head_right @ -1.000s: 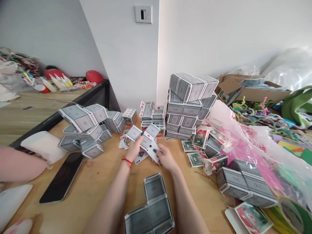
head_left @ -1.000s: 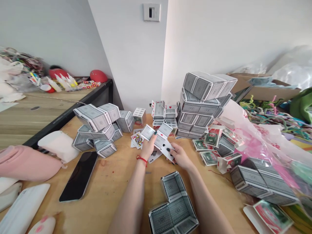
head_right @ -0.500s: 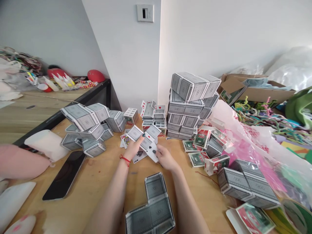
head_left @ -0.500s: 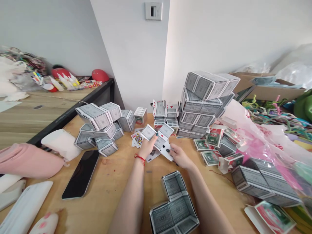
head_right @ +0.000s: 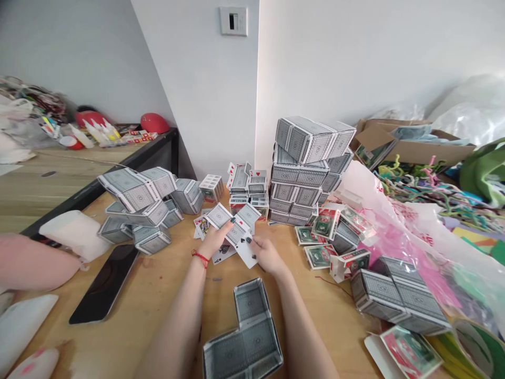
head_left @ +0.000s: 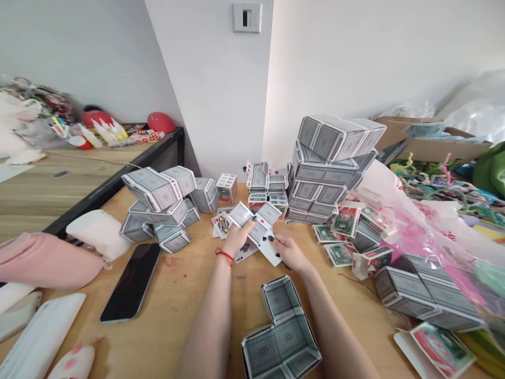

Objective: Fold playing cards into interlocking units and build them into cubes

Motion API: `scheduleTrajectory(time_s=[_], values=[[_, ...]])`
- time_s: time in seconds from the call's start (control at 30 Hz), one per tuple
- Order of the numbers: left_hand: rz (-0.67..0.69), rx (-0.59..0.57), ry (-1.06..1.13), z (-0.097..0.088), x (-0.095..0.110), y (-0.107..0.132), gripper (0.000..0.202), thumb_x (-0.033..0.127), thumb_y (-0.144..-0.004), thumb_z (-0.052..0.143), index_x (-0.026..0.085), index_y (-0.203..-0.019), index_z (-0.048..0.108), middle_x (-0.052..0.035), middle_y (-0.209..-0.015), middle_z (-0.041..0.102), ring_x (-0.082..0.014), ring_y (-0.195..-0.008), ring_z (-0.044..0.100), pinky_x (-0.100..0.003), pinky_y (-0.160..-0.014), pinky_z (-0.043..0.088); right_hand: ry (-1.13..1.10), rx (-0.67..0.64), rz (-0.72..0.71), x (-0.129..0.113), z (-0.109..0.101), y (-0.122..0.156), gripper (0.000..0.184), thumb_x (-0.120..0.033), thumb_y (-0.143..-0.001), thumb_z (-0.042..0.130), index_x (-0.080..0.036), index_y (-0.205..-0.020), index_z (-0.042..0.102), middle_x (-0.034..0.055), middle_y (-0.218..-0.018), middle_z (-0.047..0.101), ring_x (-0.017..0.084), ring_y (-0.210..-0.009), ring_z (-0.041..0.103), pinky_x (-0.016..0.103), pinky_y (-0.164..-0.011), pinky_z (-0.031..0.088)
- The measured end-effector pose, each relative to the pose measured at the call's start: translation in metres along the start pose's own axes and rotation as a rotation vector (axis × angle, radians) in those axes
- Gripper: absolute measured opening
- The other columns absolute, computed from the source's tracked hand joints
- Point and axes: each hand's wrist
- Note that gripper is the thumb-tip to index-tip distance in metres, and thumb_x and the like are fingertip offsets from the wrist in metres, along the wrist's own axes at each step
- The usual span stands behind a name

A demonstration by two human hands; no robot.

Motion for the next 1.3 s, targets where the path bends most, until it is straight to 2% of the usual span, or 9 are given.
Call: scheduleTrajectory(time_s=[0.1, 0.3, 0.53, 0.67, 0.77, 0.93, 1.03, 1.2, 1.3], values=[[0.002, 0.007, 0.007, 0.002, -0.002, -0.001, 0.026, 0.034, -0.073, 0.058, 0.020, -0.095, 0.063, -0.0047, -0.112, 0.061, -0.0223, -0.109, 0.052, -0.035, -0.096, 0.037, 0.020, 0.048, 0.083, 0.001, 0.004, 0.000, 0.041, -0.059, -0.077, 0.040, -0.018, -0.075, 0.046, -0.0061, -0.044, 0.043, 0.009, -0.033, 0.039, 0.021, -0.033, 0.026], [-0.016, 0.016, 0.066, 0.003, 0.000, 0.000, 0.022, 0.031, -0.070, 0.062, 0.020, -0.088, 0.065, -0.0049, -0.104, 0.065, -0.0231, -0.105, 0.054, -0.036, -0.094, 0.038, 0.054, 0.053, -0.058, 0.005, 0.000, -0.003, 0.041, -0.057, -0.074, 0.048, -0.016, -0.066, 0.047, -0.0057, -0.050, 0.040, 0.006, -0.042, 0.036, 0.019, -0.039, 0.027], [0.013, -0.019, 0.079, 0.004, 0.005, 0.002, 0.021, 0.028, -0.068, 0.063, 0.022, -0.089, 0.065, -0.0038, -0.094, 0.068, -0.0221, -0.104, 0.055, -0.034, -0.094, 0.037, 0.027, 0.009, -0.028, 0.004, -0.003, -0.002, 0.044, -0.058, -0.072, 0.050, -0.014, -0.070, 0.051, -0.0055, -0.052, 0.041, 0.005, -0.043, 0.033, 0.019, -0.040, 0.025], [-0.031, -0.045, 0.089, 0.006, 0.007, 0.003, 0.022, 0.030, -0.070, 0.062, 0.021, -0.090, 0.065, -0.0042, -0.100, 0.066, -0.0215, -0.101, 0.057, -0.034, -0.090, 0.041, -0.003, 0.041, 0.008, 0.003, -0.001, -0.001, 0.043, -0.057, -0.072, 0.051, -0.014, -0.072, 0.053, -0.0060, -0.047, 0.043, 0.006, -0.038, 0.036, 0.019, -0.036, 0.026], [-0.062, -0.005, 0.178, 0.011, 0.006, 0.003, 0.024, 0.031, -0.070, 0.062, 0.019, -0.091, 0.065, -0.0051, -0.101, 0.066, -0.0216, -0.095, 0.059, -0.033, -0.082, 0.046, -0.093, 0.047, 0.039, 0.000, -0.002, 0.002, 0.039, -0.054, -0.073, 0.053, -0.014, -0.075, 0.055, -0.0032, -0.049, 0.051, 0.008, -0.037, 0.046, 0.019, -0.036, 0.033], [-0.060, 0.135, 0.299, 0.021, 0.001, 0.003, 0.025, 0.033, -0.067, 0.064, 0.015, -0.084, 0.065, -0.0054, -0.088, 0.068, -0.0190, -0.078, 0.063, -0.028, -0.068, 0.048, -0.416, -0.158, 0.075, -0.008, -0.002, 0.008, 0.039, -0.037, -0.070, 0.064, -0.017, -0.100, 0.049, 0.0060, -0.078, 0.065, 0.019, -0.061, 0.064, 0.030, -0.052, 0.052], [-0.063, 0.165, 0.387, 0.022, 0.002, 0.002, 0.027, 0.034, -0.069, 0.062, 0.013, -0.085, 0.065, -0.0051, -0.076, 0.067, -0.0175, -0.066, 0.062, -0.026, -0.058, 0.047, -0.462, -0.286, 0.099, -0.010, 0.001, 0.008, 0.044, -0.032, -0.071, 0.063, -0.019, -0.108, 0.043, 0.0079, -0.088, 0.065, 0.020, -0.062, 0.066, 0.032, -0.049, 0.053], [0.098, 0.149, 0.791, 0.015, 0.016, 0.002, 0.040, 0.031, -0.072, 0.058, 0.026, -0.111, 0.053, -0.0037, -0.094, 0.064, -0.0200, -0.088, 0.061, -0.035, -0.077, 0.047, -0.438, -0.349, 0.115, -0.007, 0.008, 0.006, 0.043, -0.035, -0.074, 0.060, -0.021, -0.109, 0.039, 0.0080, -0.090, 0.066, 0.016, -0.056, 0.064, 0.024, -0.040, 0.050], [0.110, 0.178, 0.911, 0.010, 0.022, 0.001, 0.038, 0.029, -0.074, 0.057, 0.032, -0.111, 0.050, -0.0022, -0.102, 0.063, -0.0188, -0.095, 0.059, -0.040, -0.087, 0.043, -0.445, -0.384, 0.123, -0.007, 0.009, 0.006, 0.045, -0.036, -0.073, 0.062, -0.020, -0.109, 0.039, 0.0084, -0.090, 0.066, 0.016, -0.058, 0.065, 0.025, -0.044, 0.051]])
Point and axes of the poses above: each hand's wrist, its own y-axis away from the middle knuckle, its own z-axis out of the palm, x = y × z
